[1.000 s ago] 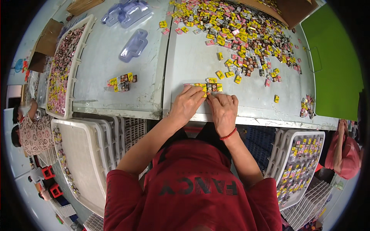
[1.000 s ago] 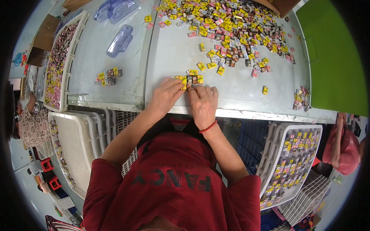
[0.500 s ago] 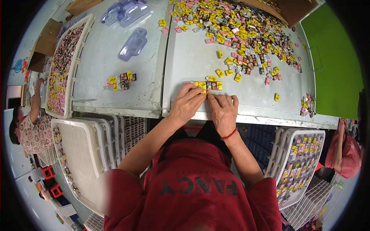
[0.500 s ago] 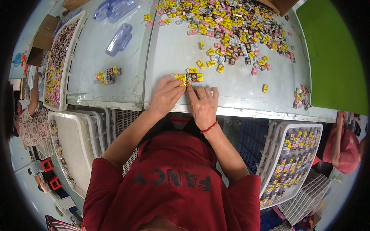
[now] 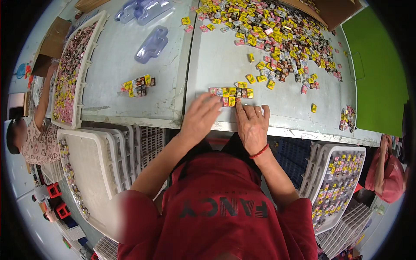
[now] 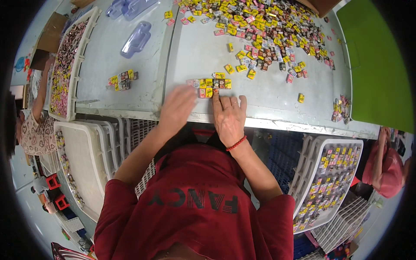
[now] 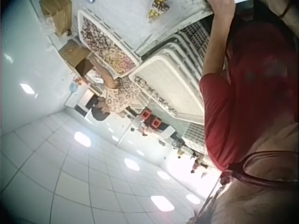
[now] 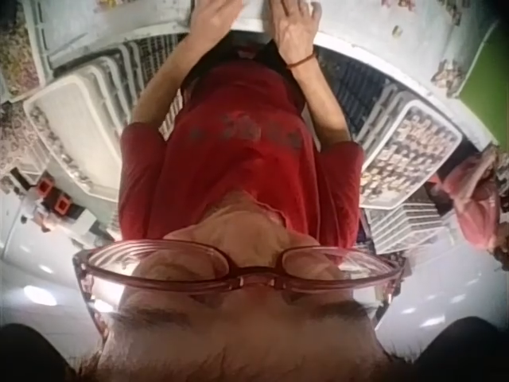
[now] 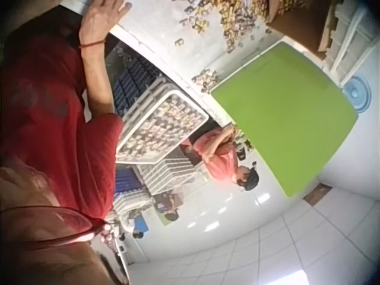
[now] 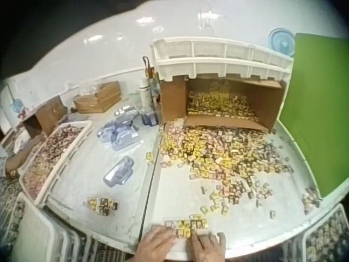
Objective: Placing small toy pieces into plastic packaging cards on an assembly table.
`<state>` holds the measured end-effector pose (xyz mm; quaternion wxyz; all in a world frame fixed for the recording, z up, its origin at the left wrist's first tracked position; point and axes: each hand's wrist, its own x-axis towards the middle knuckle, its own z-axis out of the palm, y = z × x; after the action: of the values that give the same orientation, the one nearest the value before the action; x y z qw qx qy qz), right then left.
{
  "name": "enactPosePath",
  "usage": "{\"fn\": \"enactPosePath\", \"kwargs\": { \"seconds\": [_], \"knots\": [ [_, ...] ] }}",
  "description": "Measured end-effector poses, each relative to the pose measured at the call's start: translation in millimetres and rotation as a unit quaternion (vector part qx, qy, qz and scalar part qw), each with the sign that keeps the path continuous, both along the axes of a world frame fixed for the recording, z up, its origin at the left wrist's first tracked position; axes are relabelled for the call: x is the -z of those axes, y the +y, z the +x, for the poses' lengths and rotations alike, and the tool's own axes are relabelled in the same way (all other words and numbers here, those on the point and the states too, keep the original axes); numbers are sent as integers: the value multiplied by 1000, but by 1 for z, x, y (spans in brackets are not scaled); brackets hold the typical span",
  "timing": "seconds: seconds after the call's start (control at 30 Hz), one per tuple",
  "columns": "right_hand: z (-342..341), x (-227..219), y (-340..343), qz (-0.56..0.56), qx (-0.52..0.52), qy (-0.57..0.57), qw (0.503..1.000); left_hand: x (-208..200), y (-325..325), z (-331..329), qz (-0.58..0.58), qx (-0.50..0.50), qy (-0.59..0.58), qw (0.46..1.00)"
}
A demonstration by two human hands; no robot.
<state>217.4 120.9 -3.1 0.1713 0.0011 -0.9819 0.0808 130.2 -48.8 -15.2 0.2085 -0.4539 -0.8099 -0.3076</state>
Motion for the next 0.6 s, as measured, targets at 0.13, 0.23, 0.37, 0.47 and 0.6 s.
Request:
{"fn": "enactPosePath", "kwargs": {
  "seconds": [0.13, 0.23, 0.37, 0.47, 0.6],
  "knots": [
    [-1, -3, -1, 22, -4, -6, 1000, 14, 6, 11, -27, -8, -46, 999],
    [0, -5, 0, 32, -6, -10, 999, 15, 7, 5, -31, 7, -35, 999],
    [-2, -1, 0, -33, -3, 3, 999, 17, 8, 3, -3, 12, -55, 998],
    [-3, 1, 0, -50, 8, 25, 998, 12, 12, 6, 16, -8, -81, 997],
    [-2, 2, 3, -33, 5, 13, 999, 3, 23, 2, -48, 21, -55, 997]
  ]
}}
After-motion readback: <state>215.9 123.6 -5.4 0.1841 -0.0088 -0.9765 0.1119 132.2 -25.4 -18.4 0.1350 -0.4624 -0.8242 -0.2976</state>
